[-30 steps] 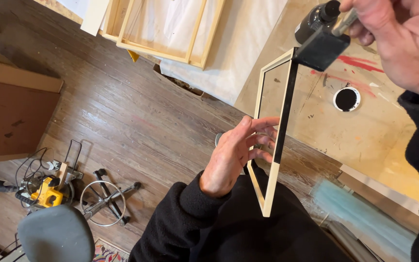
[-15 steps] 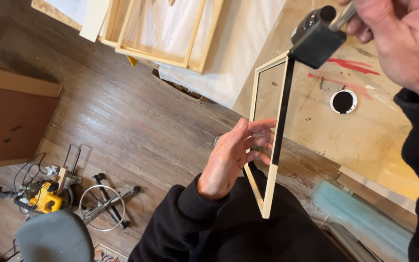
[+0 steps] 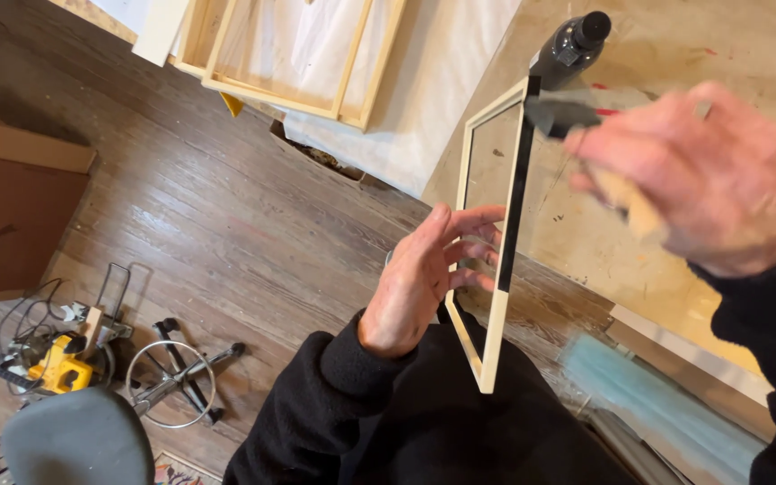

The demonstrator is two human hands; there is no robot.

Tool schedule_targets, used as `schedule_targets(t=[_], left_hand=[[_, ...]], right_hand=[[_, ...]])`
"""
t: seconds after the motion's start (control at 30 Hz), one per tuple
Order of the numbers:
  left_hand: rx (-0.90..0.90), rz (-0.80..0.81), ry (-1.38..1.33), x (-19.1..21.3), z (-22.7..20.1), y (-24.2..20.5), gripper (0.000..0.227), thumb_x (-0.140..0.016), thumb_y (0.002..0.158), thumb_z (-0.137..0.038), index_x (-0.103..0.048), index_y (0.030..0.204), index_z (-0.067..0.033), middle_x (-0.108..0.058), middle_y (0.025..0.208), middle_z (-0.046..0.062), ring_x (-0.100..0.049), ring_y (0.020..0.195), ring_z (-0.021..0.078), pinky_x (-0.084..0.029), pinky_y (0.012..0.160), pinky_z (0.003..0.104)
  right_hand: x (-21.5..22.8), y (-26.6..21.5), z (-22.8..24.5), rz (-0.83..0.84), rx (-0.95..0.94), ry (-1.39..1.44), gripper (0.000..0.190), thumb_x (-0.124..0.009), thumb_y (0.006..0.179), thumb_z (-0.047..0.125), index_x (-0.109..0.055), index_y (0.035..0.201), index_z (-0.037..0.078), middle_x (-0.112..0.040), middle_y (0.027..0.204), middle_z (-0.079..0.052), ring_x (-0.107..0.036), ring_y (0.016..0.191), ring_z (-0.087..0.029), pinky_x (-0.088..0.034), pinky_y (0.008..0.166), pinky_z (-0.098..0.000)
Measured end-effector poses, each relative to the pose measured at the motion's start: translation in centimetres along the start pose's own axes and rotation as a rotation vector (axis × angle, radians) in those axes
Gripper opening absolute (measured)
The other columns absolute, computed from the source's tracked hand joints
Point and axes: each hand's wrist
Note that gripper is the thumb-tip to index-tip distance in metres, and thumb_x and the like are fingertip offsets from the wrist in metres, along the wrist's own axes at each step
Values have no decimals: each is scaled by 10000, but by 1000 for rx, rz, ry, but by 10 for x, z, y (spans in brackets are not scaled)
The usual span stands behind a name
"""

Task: Painting a wooden art frame with black paint using a foam brush.

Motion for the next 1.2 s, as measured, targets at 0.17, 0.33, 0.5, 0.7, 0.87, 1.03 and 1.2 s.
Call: schedule_targets(t=[0.17,0.33,0.5,0.7,0.87,1.03,1.2], left_hand=[[-19,3,-10,1,1,3,642,-373,1119,-488,-566,1433,39,-615,1188,44,-591,1091,161,-523,927,345],[-21,17,-7,-1,1,0,644,-372,1127,-492,-570,1426,43,-610,1186,55,-593,1086,168,-523,923,350],[-32,5,-14,-2,-1,0,646,-367,1116,-499,-569,1426,31,-604,1193,53,-592,1096,172,-519,931,348],[-42,33,-34,0,-1,0,635,-373,1131,-490,-565,1440,31,-590,1199,54,-582,1110,178,-515,946,355],[-45,18,-26,-2,-4,0,635,-367,1123,-493,-559,1439,23,-590,1204,61,-577,1115,177,-519,951,366],[-68,19,-46,1,-3,4,633,-377,1126,-493,-552,1442,26,-577,1226,66,-570,1131,186,-521,961,377],[-68,-2,-45,-3,-6,9,628,-382,1116,-493,-548,1436,21,-583,1229,75,-571,1128,186,-526,962,378]], right_hand=[[14,-8,17,62,68,157,352,-854,812,147,-674,1088,24,-709,929,-69,-668,758,-194,-522,604,-347],[15,8,5,6,22,21,350,-843,837,58,-657,1126,-3,-704,1003,-116,-669,813,-249,-522,642,-379],[17,10,11,90,-62,-58,376,-866,856,58,-671,1171,-5,-704,1015,-135,-646,800,-243,-514,637,-376],[20,-7,9,133,53,174,397,-858,791,71,-667,1137,30,-709,979,-92,-681,830,-217,-523,629,-365],[14,12,8,82,-111,-12,336,-834,881,-12,-690,1185,12,-696,1061,-124,-675,864,-230,-558,678,-343],[5,-13,29,105,-9,59,356,-853,815,118,-704,1124,21,-693,989,-95,-647,770,-200,-527,610,-344],[13,-37,55,146,37,168,390,-828,826,261,-702,1120,38,-704,1004,-69,-656,743,-151,-527,600,-318]])
Point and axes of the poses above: each hand's wrist, its own y-axis towards the middle knuckle, its own x-axis out of the back of the hand, z = x × y
